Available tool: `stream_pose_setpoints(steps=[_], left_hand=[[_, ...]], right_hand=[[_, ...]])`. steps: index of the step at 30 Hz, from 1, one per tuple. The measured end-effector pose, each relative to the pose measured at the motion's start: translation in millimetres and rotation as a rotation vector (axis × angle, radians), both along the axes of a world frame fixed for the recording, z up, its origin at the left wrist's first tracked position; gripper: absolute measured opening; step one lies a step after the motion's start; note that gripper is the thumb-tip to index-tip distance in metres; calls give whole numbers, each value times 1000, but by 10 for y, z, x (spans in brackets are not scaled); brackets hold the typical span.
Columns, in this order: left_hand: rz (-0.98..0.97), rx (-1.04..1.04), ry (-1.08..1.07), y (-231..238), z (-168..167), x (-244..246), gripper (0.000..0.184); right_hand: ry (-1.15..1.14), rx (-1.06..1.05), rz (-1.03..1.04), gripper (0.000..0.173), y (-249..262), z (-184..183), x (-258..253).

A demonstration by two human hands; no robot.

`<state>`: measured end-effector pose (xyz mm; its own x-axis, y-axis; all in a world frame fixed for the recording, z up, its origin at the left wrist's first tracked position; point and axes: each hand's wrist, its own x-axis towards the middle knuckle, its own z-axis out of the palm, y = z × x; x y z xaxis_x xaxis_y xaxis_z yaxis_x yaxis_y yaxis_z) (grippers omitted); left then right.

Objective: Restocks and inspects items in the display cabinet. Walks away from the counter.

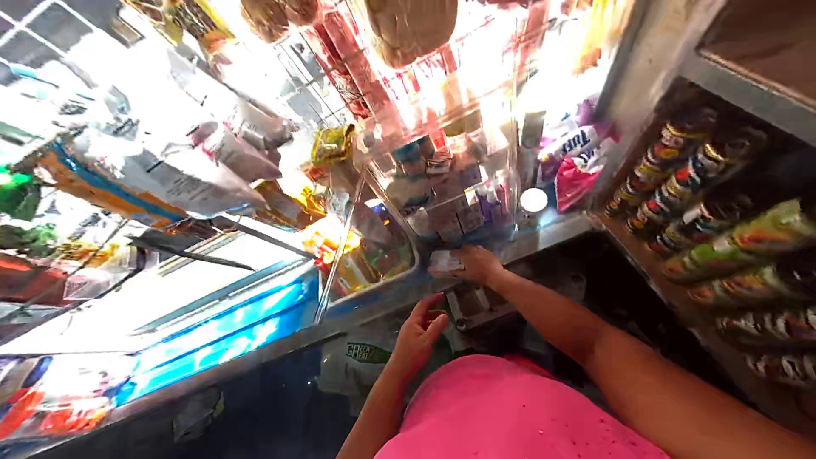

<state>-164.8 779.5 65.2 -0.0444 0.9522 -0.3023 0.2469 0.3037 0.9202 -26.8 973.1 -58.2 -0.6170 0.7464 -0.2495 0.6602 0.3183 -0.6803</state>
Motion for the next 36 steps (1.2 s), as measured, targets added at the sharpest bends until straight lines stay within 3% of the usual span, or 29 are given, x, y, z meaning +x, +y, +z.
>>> stream_pose_setpoints(steps=[2,6,10,13,19,28,33,36], left_hand=[[37,-13,25,290,-72,55,50],[135,-30,102,877,-228,156,57],[239,14,157,1441,-350,257,74],[297,67,237,1707,-509,271,79],[319,89,266,1780,-699,229,69],[187,85,465,1818,-633,287,53],[-47,-72,449,1852,-706,291,60],[-46,-133,340,1890,-755,303,74]], right_hand=[[64,30,-14,53,176,149,89],[17,292,-141,47,563,311,221],[-307,193,-123,60,795,636,90],[-384,166,-110,51,838,683,-18],[-485,179,-79,53,879,663,-43],[-494,244,-52,58,984,692,-26],[-465,268,-76,55,935,693,-6],[-417,254,-102,47,928,696,10]])
